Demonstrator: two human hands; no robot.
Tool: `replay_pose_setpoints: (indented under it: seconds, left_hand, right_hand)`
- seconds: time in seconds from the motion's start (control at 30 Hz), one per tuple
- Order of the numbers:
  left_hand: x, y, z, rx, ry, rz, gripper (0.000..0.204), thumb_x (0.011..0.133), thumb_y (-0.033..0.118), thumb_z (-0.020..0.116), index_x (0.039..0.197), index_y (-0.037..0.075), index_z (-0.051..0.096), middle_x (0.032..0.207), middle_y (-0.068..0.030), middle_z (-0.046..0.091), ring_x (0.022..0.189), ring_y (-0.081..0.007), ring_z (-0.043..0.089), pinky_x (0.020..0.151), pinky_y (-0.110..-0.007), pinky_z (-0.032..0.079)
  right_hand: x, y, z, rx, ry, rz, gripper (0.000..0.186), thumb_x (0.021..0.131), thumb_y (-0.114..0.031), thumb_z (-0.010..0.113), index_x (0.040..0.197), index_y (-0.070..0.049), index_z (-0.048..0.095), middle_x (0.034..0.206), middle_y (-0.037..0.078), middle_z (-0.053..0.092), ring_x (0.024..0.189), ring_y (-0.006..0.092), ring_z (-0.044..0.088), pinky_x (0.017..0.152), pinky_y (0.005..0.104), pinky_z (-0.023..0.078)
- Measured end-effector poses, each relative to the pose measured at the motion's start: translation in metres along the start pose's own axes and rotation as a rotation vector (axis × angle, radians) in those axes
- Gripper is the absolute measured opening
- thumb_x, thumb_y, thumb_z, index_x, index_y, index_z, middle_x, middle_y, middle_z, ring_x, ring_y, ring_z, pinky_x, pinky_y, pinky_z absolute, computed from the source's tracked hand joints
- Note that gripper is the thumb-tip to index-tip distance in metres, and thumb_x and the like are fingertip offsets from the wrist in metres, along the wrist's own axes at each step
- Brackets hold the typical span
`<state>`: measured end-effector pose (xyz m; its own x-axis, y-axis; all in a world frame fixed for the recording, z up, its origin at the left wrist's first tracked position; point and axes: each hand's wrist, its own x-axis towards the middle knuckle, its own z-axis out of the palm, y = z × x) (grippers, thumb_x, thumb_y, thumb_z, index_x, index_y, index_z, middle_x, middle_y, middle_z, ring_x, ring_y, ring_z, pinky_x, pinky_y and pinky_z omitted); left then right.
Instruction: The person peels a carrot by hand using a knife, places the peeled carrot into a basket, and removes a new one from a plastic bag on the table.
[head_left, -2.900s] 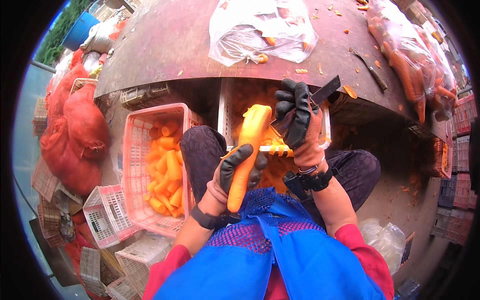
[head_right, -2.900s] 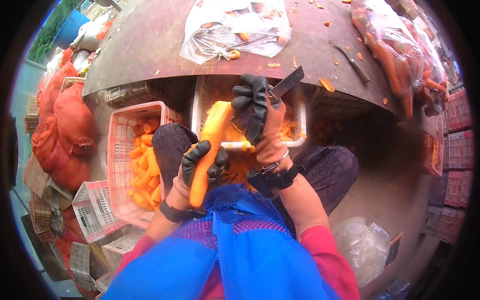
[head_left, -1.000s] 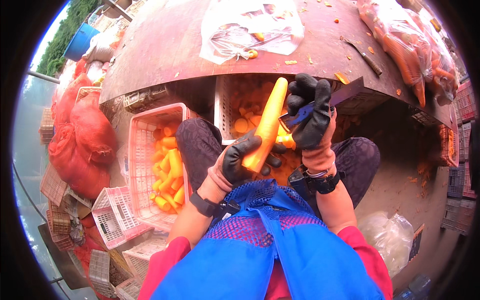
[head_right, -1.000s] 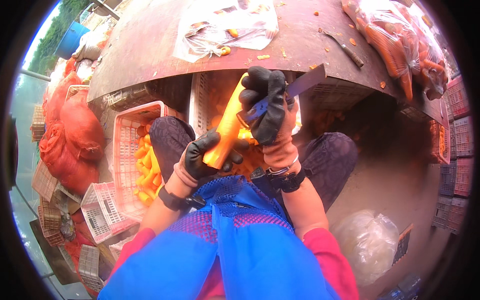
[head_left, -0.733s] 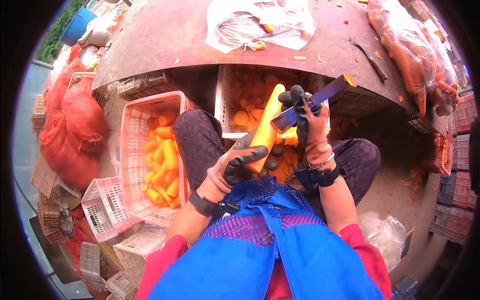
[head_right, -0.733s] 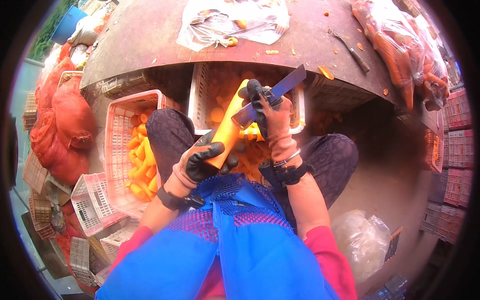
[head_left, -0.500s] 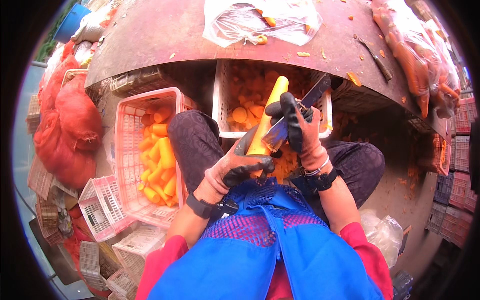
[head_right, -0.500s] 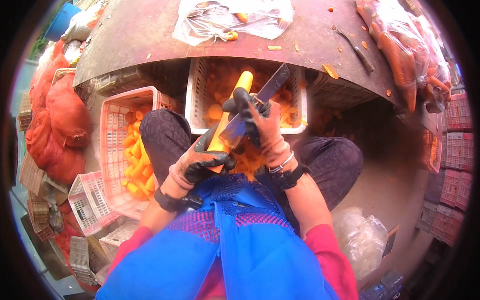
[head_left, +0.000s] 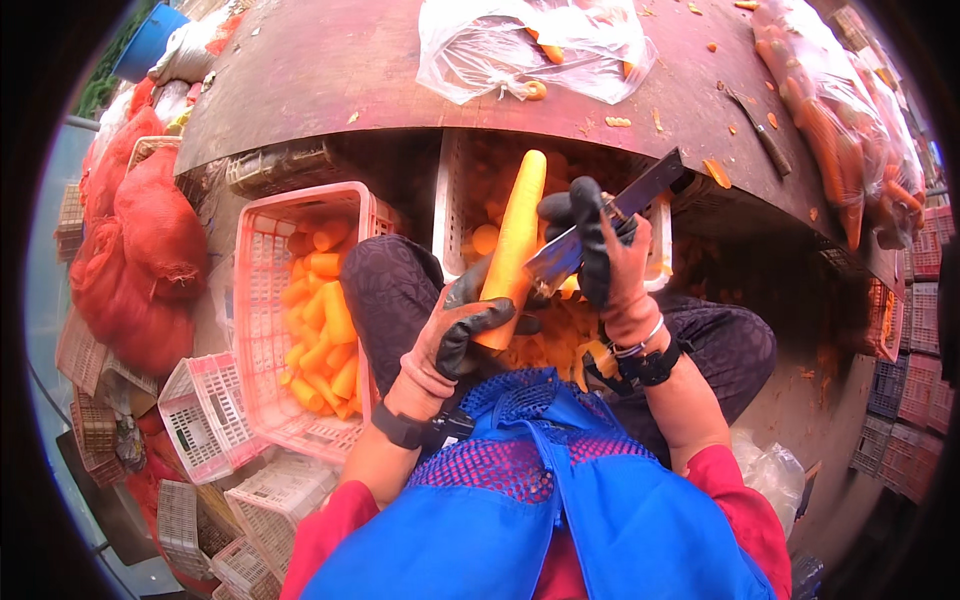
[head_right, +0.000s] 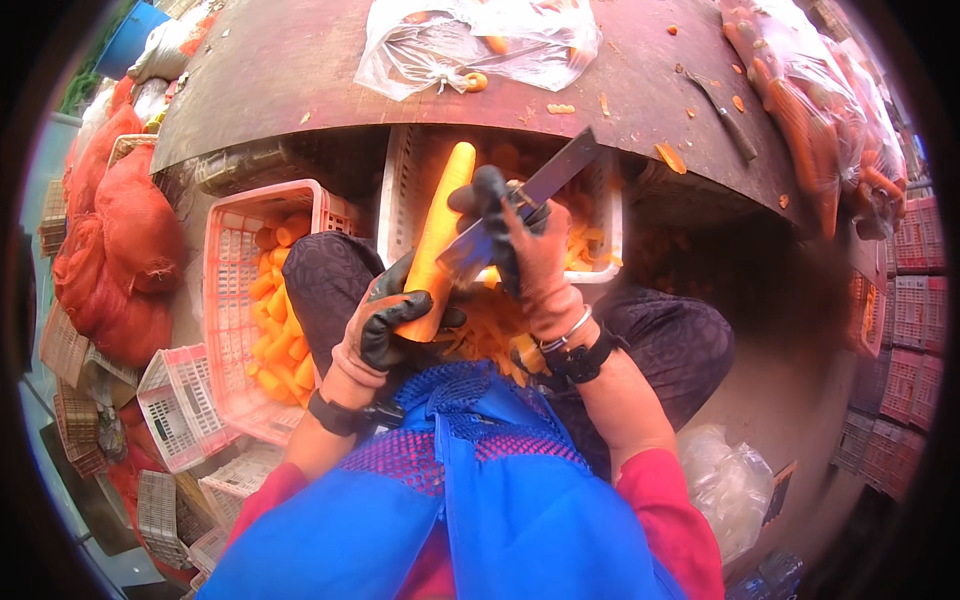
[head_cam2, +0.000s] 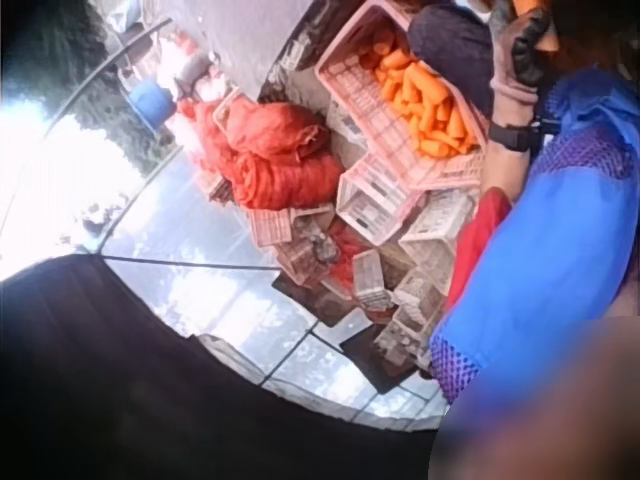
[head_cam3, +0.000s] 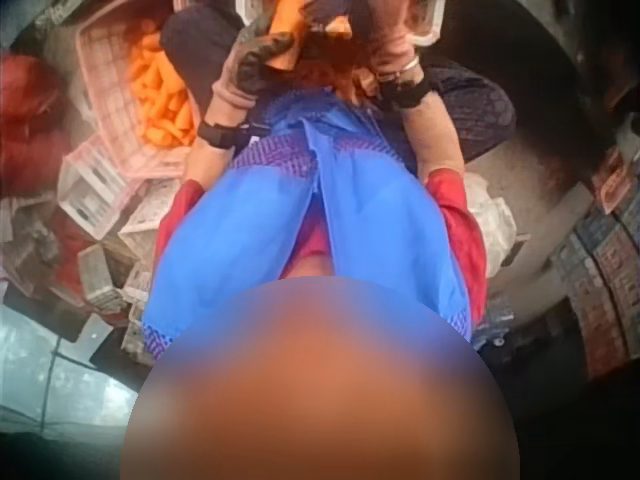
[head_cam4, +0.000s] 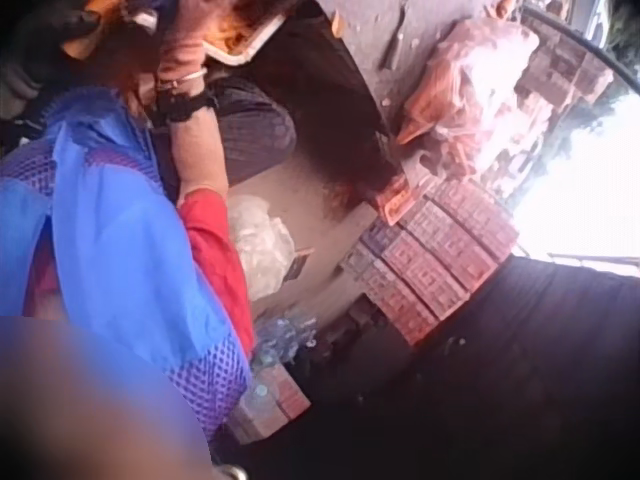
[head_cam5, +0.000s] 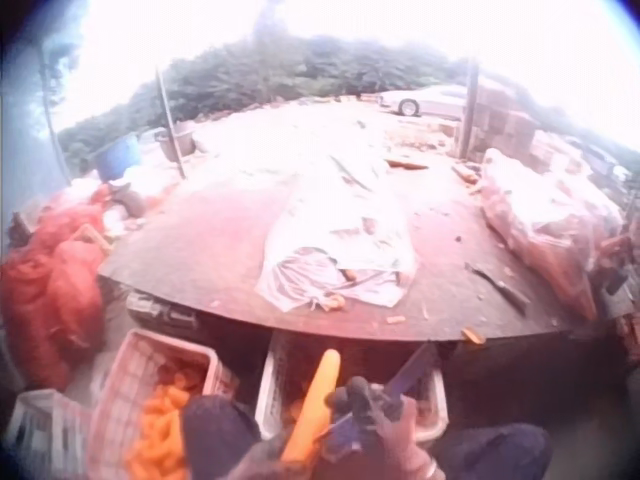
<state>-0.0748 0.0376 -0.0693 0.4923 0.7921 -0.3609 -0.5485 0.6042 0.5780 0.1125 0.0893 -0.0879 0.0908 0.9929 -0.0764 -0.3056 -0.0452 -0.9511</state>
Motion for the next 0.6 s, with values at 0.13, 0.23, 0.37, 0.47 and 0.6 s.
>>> replay_pose_setpoints:
  seconds: [0.13, 0.23, 0.37, 0.47, 0.6]
  left_hand:
    - [-0.002, -0.002, -0.008, 0.195, -0.065, 0.05, 0.067, 0.074, 0.006, 0.066, 0.134, 0.0, 0.038, 0.115, -0.0126, 0.057, 0.098, -0.0247, 0.061, 0.083, -0.034, 0.052]
    - [-0.009, 0.001, -0.009, 0.119, -0.188, -0.086, 0.072, 0.075, 0.004, 0.066, 0.139, 0.004, 0.033, 0.121, -0.0157, 0.053, 0.105, -0.0302, 0.058, 0.081, -0.043, 0.054]
    - [-0.005, 0.003, 0.001, -0.134, -0.197, -0.088, 0.072, 0.077, 0.007, 0.066, 0.14, 0.006, 0.03, 0.124, -0.0199, 0.05, 0.108, -0.0352, 0.055, 0.081, -0.045, 0.054]
    - [-0.011, 0.009, -0.001, -0.16, -0.148, -0.087, 0.072, 0.078, 0.005, 0.066, 0.14, 0.007, 0.03, 0.123, -0.0189, 0.051, 0.108, -0.0354, 0.055, 0.081, -0.046, 0.054]
    - [-0.009, 0.0, -0.003, -0.128, -0.19, -0.067, 0.066, 0.078, 0.003, 0.065, 0.137, 0.005, 0.035, 0.123, -0.0153, 0.051, 0.107, -0.0319, 0.057, 0.081, -0.046, 0.055]
  right_hand:
    - [-0.009, 0.0, 0.015, 0.01, -0.146, -0.002, 0.022, 0.086, -0.014, 0.064, 0.096, 0.005, 0.065, 0.084, 0.011, 0.069, 0.071, 0.0127, 0.064, 0.062, 0.0236, 0.051]
    - [0.066, 0.002, -0.013, 0.168, 0.028, -0.104, 0.025, 0.09, -0.017, 0.058, 0.094, 0.006, 0.065, 0.082, 0.015, 0.068, 0.063, 0.0162, 0.065, 0.057, 0.0294, 0.054]
    - [0.139, -0.001, -0.056, -0.108, 0.367, -0.152, 0.032, 0.09, -0.027, 0.059, 0.087, 0.004, 0.067, 0.079, 0.01, 0.068, 0.053, 0.0122, 0.057, 0.045, 0.0249, 0.044]
    - [0.073, -0.026, -0.031, 0.325, 0.009, -0.088, 0.028, 0.09, -0.017, 0.057, 0.103, 0.008, 0.06, 0.089, 0.016, 0.068, 0.066, 0.0185, 0.066, 0.059, 0.0283, 0.054]
    - [-0.011, -0.006, 0.01, -0.076, -0.017, -0.001, 0.036, 0.091, -0.033, 0.059, 0.089, 0.002, 0.067, 0.078, 0.008, 0.068, 0.064, 0.0127, 0.063, 0.057, 0.0259, 0.05]
